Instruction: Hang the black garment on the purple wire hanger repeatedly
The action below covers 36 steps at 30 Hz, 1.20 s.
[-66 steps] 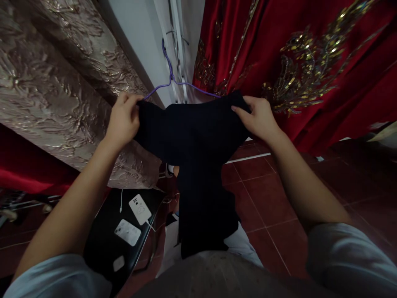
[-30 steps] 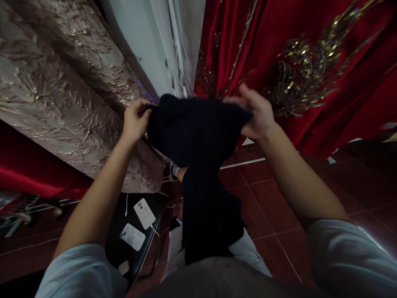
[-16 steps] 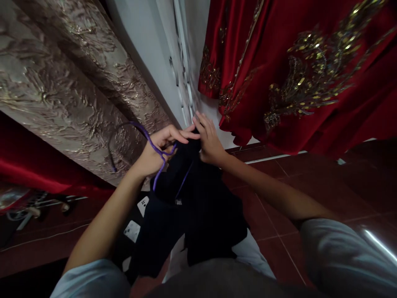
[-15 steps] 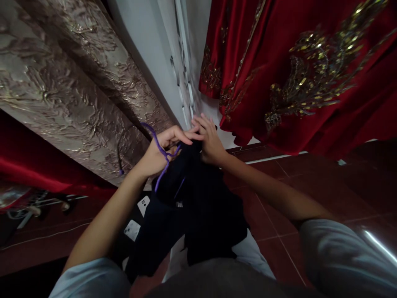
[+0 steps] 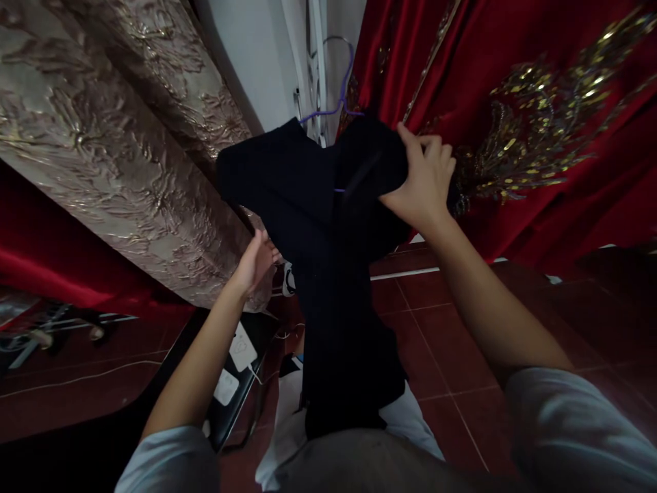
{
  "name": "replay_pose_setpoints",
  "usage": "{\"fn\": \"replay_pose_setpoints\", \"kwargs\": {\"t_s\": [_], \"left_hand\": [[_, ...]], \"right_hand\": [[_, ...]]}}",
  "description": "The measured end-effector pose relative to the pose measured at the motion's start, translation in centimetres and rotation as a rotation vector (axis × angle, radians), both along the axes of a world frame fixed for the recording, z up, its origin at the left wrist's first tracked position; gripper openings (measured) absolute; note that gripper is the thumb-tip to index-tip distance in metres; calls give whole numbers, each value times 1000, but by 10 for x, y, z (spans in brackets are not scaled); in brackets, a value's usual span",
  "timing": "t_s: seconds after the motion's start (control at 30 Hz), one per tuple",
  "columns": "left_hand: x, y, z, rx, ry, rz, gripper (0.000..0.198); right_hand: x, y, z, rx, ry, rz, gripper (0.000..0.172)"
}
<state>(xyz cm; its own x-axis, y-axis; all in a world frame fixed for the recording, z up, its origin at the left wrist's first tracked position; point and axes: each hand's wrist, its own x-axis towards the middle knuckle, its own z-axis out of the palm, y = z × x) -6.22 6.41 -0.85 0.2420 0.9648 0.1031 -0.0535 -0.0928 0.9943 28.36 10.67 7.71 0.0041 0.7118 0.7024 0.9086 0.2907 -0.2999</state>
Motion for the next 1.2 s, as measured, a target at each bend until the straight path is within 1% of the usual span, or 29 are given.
{"fn": "replay_pose_setpoints", "kwargs": {"t_s": [0.03,0.1,0.2,0.33,0.4,0.47,0.53,0.57,0.6,0.67,0.73,0.77,0.83,0.9,0.93,1.0,1.07,1.13,1.2], "left_hand": [[3,3,-4,43,2,56,71],[9,7,-11,115,1,176,59],[17,6,-15,124,-46,308,57],[24,-5,-17,128,-95,392,66],[27,-12,-18,134,-134,422,66],[29,-18,-21,121,-202,455,62],[33,-25,-23,68,-275,494,55],[37,-29,-23,34,-315,520,53],[41,-33,-23,2,-353,548,51],[54,-43,-20,-46,-414,603,48],[71,-53,-17,-76,-448,640,45],[79,-59,-15,-89,-453,655,43],[91,-70,-15,-96,-448,680,41],[97,-79,-18,-82,-426,697,38],[98,-82,-21,-73,-413,706,37],[97,-86,-29,-67,-386,721,35],[96,-87,-38,-52,-352,730,35],[95,-86,-46,66,-299,769,41],[95,-84,-52,273,-176,876,58]], "right_hand": [[-3,1,8,-2,-2,37,87],[-8,-2,20,-20,-7,77,90],[-7,-14,25,-45,-32,109,88],[5,-31,19,-28,-70,197,77],[12,-38,16,-23,-102,205,81],[17,-43,12,-22,-142,208,90],[14,-48,7,7,-158,260,94],[8,-50,2,39,-135,303,92],[-1,-51,-5,76,-77,343,85],[-31,-52,-27,148,152,371,62],[-69,-50,-57,180,516,274,32],[-89,-48,-73,144,662,245,25],[-121,-47,-105,-37,852,286,20],[-138,-51,-132,-180,969,305,17],[-141,-56,-143,-254,1025,305,17],[-137,-72,-161,-405,1127,285,19],[-127,-90,-172,-545,1199,253,16],[-118,-106,-176,-641,1214,255,20],[-113,-117,-174,-702,1203,300,28]]}}
